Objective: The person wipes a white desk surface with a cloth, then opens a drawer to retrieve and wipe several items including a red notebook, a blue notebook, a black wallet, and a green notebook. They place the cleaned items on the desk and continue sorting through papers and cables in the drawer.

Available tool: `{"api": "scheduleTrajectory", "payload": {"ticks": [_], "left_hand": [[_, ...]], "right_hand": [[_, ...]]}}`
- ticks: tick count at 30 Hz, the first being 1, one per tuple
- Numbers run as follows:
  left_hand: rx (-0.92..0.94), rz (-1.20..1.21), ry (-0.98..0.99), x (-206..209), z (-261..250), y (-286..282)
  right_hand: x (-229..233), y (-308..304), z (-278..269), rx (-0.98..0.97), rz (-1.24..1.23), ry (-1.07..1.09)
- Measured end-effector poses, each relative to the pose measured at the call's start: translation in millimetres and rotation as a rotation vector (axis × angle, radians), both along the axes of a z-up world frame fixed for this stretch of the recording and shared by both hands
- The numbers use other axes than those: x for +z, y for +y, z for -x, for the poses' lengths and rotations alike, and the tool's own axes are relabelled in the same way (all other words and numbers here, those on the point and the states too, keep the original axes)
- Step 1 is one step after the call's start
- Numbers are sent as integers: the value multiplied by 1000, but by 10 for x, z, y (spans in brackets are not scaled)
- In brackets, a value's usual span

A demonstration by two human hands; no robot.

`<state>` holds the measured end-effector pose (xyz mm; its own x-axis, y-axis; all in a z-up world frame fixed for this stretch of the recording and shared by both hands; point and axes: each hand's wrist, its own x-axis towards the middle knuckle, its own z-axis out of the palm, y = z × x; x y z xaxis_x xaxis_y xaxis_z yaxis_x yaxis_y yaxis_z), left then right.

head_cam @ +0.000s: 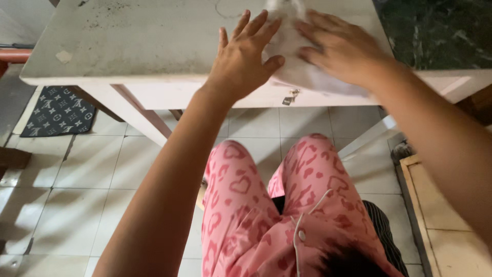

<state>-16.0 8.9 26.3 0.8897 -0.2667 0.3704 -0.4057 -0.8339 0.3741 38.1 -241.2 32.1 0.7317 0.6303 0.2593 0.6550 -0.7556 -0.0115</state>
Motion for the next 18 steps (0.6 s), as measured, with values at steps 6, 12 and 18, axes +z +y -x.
{"api": "scheduleTrajectory", "payload": {"ticks": [6, 12, 18], "left_hand": [[143, -101, -257, -70, -233, 232], [171, 128, -264, -148, -231, 250], [188, 124, -283, -67, -191, 294]], "right_hand": [[113, -585, -160, -264, 51, 46], [104, 387, -461, -298, -71, 173], [-180, 1748, -1013, 168, 251, 3]]}}
